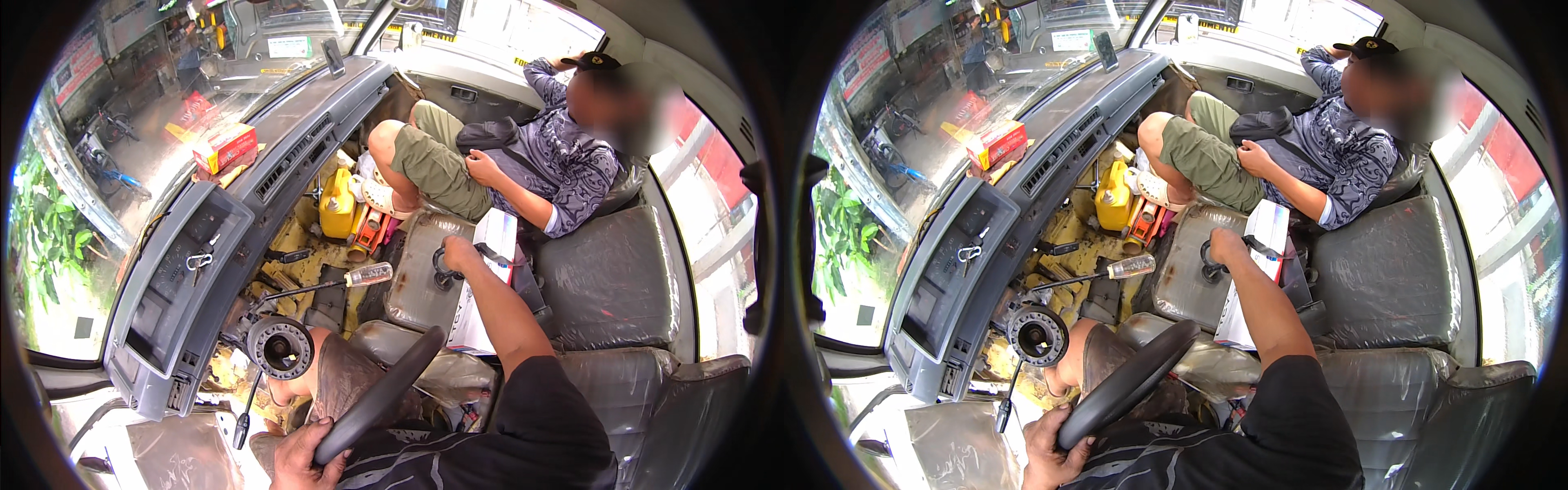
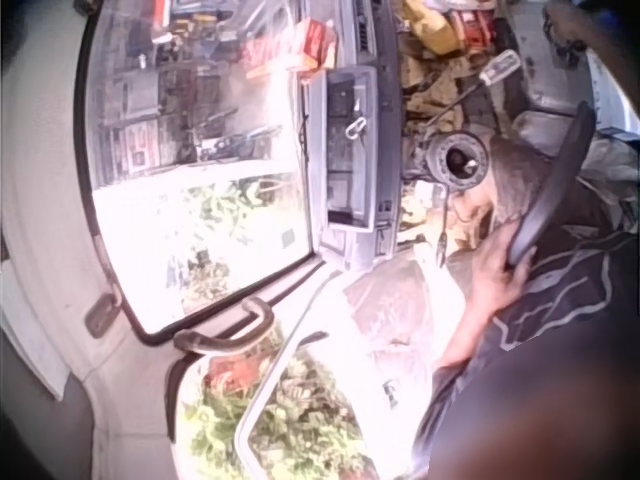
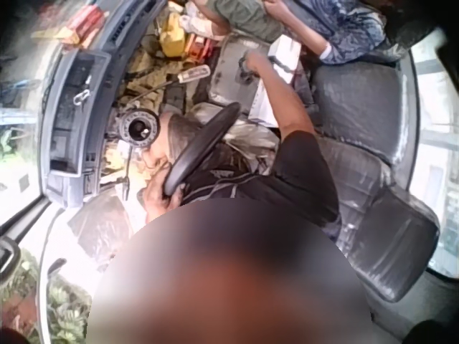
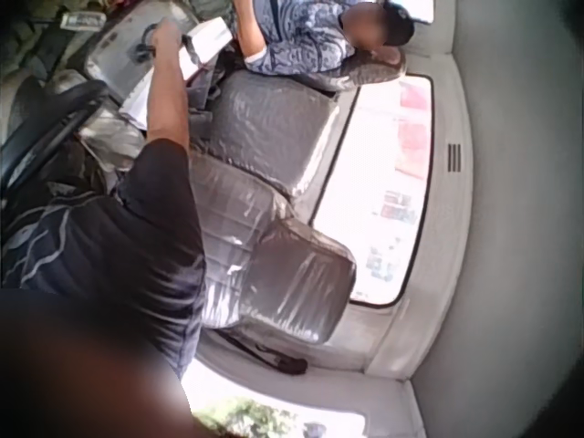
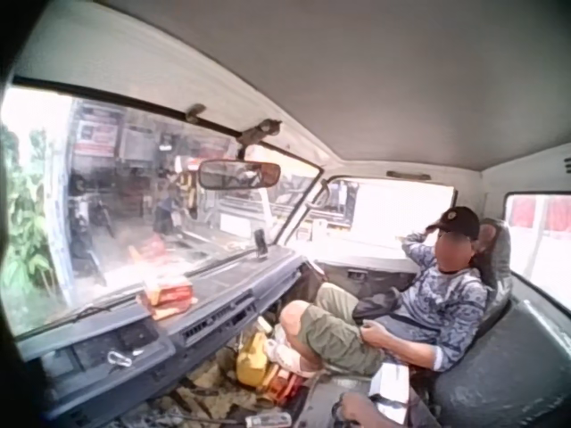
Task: The person removes a steering wheel from a vehicle. They use a screwdriver to loosen bolts on the steering column, detach the wheel, and then remove a retaining nut from the column.
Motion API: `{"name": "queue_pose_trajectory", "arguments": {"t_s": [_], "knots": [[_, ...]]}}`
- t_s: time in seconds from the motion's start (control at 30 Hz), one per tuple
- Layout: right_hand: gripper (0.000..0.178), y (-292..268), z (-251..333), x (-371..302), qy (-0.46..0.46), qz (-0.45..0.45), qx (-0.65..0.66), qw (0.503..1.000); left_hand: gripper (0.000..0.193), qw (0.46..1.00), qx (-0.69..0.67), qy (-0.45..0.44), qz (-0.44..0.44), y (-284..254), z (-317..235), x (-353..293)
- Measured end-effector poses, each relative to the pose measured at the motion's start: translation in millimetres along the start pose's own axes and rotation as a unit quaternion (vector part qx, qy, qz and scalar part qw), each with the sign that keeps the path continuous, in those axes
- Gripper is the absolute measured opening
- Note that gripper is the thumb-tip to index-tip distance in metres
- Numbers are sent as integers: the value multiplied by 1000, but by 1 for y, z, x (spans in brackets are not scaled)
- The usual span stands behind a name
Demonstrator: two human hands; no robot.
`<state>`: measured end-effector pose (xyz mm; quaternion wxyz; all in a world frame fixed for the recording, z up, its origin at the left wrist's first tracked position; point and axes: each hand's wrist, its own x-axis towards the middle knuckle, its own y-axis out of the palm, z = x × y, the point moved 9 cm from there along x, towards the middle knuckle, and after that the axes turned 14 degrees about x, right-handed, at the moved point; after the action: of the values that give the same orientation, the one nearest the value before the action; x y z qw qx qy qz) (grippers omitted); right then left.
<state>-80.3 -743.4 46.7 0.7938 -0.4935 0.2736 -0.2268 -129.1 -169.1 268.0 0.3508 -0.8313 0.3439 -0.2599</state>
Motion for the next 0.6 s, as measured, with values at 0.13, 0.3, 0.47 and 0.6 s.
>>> {"name": "queue_pose_trajectory", "arguments": {"t_s": [0.13, 0.3, 0.47, 0.6], "knots": [[31, -17, 9, -6, -17, -76, -21, 997, 62, 994, 28, 91, -54, -5, -12, 12], [42, -37, 36, -39, -76, -119, 39, 989, 67, 996, -38, 80, -21, -1, -12, 16], [55, -62, 71, -101, -123, -106, 227, 960, 69, 996, -62, 69, -10, -2, -13, 23], [87, -55, 116, -177, -203, 183, 613, 742, 71, 996, -57, 69, -24, -3, -18, 34]]}}
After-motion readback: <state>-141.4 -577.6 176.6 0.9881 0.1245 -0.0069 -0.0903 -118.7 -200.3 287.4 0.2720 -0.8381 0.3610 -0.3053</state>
